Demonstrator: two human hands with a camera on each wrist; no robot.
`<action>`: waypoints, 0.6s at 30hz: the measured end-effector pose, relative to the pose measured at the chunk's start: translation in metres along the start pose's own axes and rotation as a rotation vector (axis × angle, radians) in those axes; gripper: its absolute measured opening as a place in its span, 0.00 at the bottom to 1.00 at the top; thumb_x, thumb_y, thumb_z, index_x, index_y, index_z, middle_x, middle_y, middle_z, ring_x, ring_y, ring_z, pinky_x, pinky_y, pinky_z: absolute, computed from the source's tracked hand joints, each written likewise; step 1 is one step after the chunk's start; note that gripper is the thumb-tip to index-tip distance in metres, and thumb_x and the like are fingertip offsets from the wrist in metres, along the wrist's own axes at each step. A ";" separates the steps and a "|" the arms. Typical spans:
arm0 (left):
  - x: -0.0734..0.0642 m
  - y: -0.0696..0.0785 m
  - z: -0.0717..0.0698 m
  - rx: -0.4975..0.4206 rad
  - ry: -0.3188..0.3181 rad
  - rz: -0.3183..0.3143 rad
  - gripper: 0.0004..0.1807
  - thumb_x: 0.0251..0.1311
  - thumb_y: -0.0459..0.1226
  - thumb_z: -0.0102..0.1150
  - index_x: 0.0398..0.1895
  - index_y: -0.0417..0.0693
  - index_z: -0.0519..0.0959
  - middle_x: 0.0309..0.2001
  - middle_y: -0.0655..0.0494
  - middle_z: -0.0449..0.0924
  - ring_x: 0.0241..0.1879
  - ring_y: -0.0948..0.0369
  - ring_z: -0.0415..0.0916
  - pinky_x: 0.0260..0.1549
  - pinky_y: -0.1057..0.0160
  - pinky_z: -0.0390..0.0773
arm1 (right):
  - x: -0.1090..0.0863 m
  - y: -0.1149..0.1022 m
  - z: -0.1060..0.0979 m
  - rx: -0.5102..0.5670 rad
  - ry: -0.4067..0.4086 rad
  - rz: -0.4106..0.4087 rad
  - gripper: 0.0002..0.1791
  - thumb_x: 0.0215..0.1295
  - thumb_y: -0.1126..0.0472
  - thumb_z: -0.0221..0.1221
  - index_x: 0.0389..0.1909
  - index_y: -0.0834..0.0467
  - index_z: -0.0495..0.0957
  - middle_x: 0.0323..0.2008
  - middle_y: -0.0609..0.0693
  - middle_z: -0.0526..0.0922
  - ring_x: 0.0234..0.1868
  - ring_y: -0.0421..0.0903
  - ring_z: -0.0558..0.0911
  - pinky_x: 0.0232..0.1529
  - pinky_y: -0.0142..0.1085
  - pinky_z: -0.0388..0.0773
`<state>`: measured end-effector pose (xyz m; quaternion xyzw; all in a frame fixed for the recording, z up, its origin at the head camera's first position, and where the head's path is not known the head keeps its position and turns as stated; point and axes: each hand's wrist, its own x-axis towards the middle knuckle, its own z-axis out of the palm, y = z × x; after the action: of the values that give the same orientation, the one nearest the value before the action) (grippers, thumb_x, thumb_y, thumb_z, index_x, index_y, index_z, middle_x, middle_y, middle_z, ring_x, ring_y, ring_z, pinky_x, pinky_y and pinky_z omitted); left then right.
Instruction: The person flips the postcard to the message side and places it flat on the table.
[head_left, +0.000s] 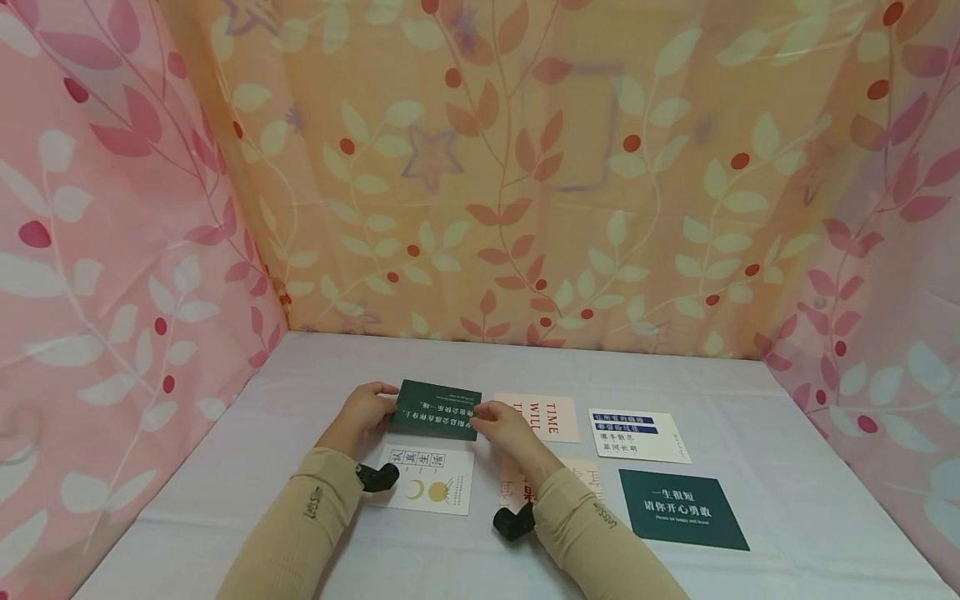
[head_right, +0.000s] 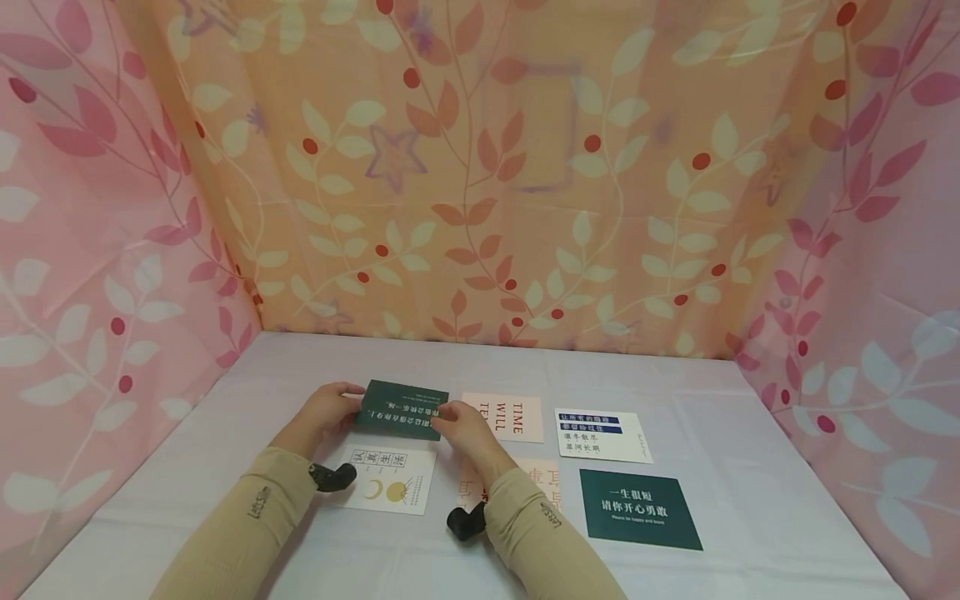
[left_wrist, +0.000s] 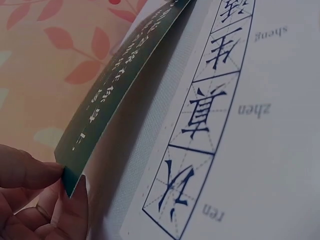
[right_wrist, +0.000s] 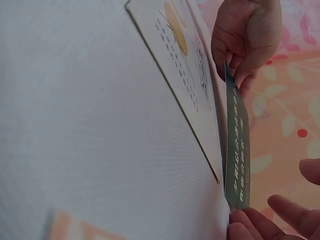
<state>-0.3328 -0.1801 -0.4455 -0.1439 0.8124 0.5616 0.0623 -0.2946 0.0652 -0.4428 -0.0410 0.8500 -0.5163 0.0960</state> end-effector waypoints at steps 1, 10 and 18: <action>0.000 0.000 0.000 -0.001 -0.002 -0.003 0.20 0.54 0.26 0.51 0.53 0.42 0.73 0.36 0.47 0.77 0.25 0.60 0.71 0.22 0.66 0.71 | 0.000 0.000 0.000 -0.003 0.003 -0.005 0.20 0.62 0.55 0.57 0.53 0.57 0.73 0.51 0.54 0.76 0.51 0.52 0.74 0.52 0.51 0.70; -0.004 0.001 -0.002 0.002 -0.011 -0.014 0.20 0.53 0.25 0.51 0.51 0.41 0.74 0.37 0.47 0.78 0.24 0.59 0.70 0.21 0.66 0.70 | -0.004 -0.005 -0.001 -0.031 0.021 0.001 0.32 0.60 0.55 0.59 0.64 0.60 0.62 0.51 0.56 0.75 0.52 0.53 0.74 0.52 0.49 0.71; -0.008 0.002 -0.002 0.010 -0.012 -0.023 0.15 0.55 0.27 0.52 0.47 0.41 0.75 0.40 0.46 0.77 0.27 0.59 0.72 0.22 0.67 0.72 | -0.001 -0.006 -0.004 -0.058 0.039 0.011 0.34 0.60 0.57 0.58 0.65 0.63 0.58 0.42 0.52 0.77 0.38 0.44 0.78 0.43 0.42 0.76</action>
<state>-0.3256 -0.1801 -0.4407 -0.1494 0.8131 0.5577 0.0744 -0.2944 0.0654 -0.4354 -0.0291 0.8665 -0.4917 0.0809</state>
